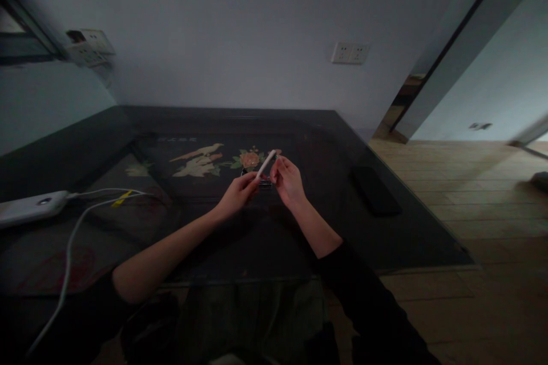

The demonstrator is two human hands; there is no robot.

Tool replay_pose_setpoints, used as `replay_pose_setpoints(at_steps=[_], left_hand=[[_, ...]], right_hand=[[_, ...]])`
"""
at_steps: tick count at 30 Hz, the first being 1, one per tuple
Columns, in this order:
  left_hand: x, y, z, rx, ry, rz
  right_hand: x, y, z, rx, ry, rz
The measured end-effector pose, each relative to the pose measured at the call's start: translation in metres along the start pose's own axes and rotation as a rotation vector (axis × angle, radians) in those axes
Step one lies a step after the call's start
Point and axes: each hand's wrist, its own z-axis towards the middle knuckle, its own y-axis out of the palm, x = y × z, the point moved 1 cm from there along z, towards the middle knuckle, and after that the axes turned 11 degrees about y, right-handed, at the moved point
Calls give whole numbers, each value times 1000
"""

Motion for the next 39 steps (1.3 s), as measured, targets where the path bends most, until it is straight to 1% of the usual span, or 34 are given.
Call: replay_pose_setpoints(at_steps=[4,7,14,18,21,26,31,33,35,39], left_hand=[[0,3,-2,-57,5,-26],[0,4,-3,-95,4,-44],[2,1,0,-37,0,-30],[-3,-3,3,18,7,3],[-7,-5,4,38,20,29],[-6,-4,2,35,33,52],[-2,1,0,-23,29,52],[0,3,-2,-43,35,89],[3,4,-4,-54,54,170],[9,5,-7,-76,62,296]], right_hand=[[1,0,0,32,11,30],[2,-1,1,26,3,35],[1,-1,0,-3,-2,7],[0,0,0,-17,-36,7],[0,1,1,-24,-57,17],[1,0,1,-41,-80,28],[2,-2,1,-24,-51,5],[2,-2,1,-2,-24,14],[3,-3,2,13,-8,39],[1,-3,3,31,-8,48]])
